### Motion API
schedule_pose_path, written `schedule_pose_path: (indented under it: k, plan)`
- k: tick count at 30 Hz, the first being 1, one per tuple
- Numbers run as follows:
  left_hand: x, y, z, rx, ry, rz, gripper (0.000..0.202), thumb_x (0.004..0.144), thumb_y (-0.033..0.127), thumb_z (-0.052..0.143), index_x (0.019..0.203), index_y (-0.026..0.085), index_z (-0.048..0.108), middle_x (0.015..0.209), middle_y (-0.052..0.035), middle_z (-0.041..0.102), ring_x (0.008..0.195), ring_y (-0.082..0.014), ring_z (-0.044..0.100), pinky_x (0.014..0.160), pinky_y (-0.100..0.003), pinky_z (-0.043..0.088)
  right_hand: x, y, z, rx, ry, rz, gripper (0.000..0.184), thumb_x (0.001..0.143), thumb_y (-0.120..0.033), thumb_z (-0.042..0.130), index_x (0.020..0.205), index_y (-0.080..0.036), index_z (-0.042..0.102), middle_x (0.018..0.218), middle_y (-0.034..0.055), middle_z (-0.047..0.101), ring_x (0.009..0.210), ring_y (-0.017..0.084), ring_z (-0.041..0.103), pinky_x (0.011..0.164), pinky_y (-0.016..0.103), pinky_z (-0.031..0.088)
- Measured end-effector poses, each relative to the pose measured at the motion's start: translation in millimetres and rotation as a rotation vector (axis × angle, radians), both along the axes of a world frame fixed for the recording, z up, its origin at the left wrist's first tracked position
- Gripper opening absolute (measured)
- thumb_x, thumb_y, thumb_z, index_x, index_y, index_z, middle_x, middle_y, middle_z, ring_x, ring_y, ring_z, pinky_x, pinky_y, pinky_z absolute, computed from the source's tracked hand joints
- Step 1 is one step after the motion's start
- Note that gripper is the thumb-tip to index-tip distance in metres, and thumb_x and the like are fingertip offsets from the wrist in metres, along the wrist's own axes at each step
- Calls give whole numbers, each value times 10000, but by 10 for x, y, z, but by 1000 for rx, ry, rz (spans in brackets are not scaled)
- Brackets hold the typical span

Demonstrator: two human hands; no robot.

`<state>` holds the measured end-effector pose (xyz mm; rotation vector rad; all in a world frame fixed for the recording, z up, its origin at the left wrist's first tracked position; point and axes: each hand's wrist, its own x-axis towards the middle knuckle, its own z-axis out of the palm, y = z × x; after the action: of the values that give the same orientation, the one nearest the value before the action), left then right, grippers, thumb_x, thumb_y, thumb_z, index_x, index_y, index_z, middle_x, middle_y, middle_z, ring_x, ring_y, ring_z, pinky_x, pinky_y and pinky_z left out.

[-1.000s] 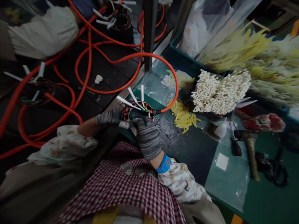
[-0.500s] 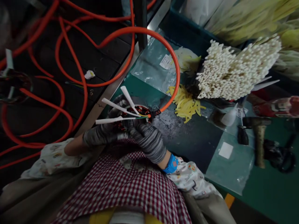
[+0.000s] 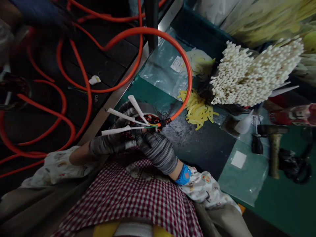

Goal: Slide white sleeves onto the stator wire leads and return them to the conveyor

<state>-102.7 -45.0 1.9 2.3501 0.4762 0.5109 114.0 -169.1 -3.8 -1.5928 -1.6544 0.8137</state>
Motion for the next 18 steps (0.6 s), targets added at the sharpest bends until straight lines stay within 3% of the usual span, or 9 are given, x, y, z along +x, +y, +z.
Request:
schedule_pose_path:
  k: [3, 5, 7, 9, 11, 14, 18]
  plan:
    - [-7, 8, -15, -3, -18, -33, 840, 1038, 188, 682, 1764, 369, 301, 1676, -111, 591, 1627, -328, 504, 1353, -568, 481, 64, -44, 70, 81, -87, 77, 262, 1112, -275, 626, 1271, -317, 830, 1094, 54, 858, 938, 226, 781, 818, 335, 671]
    - [30, 14, 10, 12, -36, -68, 807, 1023, 151, 673, 1739, 365, 369, 1685, -92, 586, 1645, -337, 478, 1366, -574, 464, 134, -88, 96, 253, -165, 102, 256, 1081, -221, 694, 1281, -330, 810, 1058, 17, 843, 873, 187, 761, 761, 293, 646]
    - [97, 4, 40, 39, -84, -66, 793, 1024, 125, 644, 1731, 368, 378, 1758, -78, 500, 1687, -347, 407, 1384, -596, 430, 202, -111, 79, 492, -321, 24, 331, 1002, -169, 808, 1267, -367, 800, 1095, -1, 812, 958, 190, 747, 834, 305, 640]
    - [173, -29, 54, 70, -182, -22, 842, 1037, 147, 624, 1771, 361, 272, 1854, -86, 324, 1732, -363, 304, 1396, -634, 387, 247, -91, 23, 619, -478, -129, 400, 950, -216, 886, 1293, -393, 781, 1252, 29, 769, 1200, 256, 712, 1015, 396, 629]
    - [232, -69, 44, 76, -223, 39, 926, 1037, 209, 648, 1805, 326, 145, 1902, -119, 147, 1758, -391, 205, 1407, -668, 331, 264, -34, -46, 552, -539, -231, 478, 981, -375, 866, 1432, -381, 708, 1412, 79, 710, 1396, 329, 635, 1147, 512, 588]
    - [263, -100, 8, 70, -176, 57, 970, 1022, 301, 700, 1811, 274, 137, 1904, -164, 67, 1765, -428, 136, 1423, -685, 251, 276, 57, -117, 388, -483, -254, 715, 1022, -602, 763, 1634, -318, 525, 1502, 142, 673, 1460, 373, 609, 1203, 603, 556]
    - [255, -66, -28, 76, -182, 7, 909, 1050, 296, 660, 1813, 269, 166, 1909, -154, 53, 1773, -396, 125, 1417, -688, 258, 353, 86, -149, 292, -350, -198, 711, 999, -617, 791, 1624, -393, 537, 1559, 127, 645, 1449, 383, 622, 1224, 659, 526]
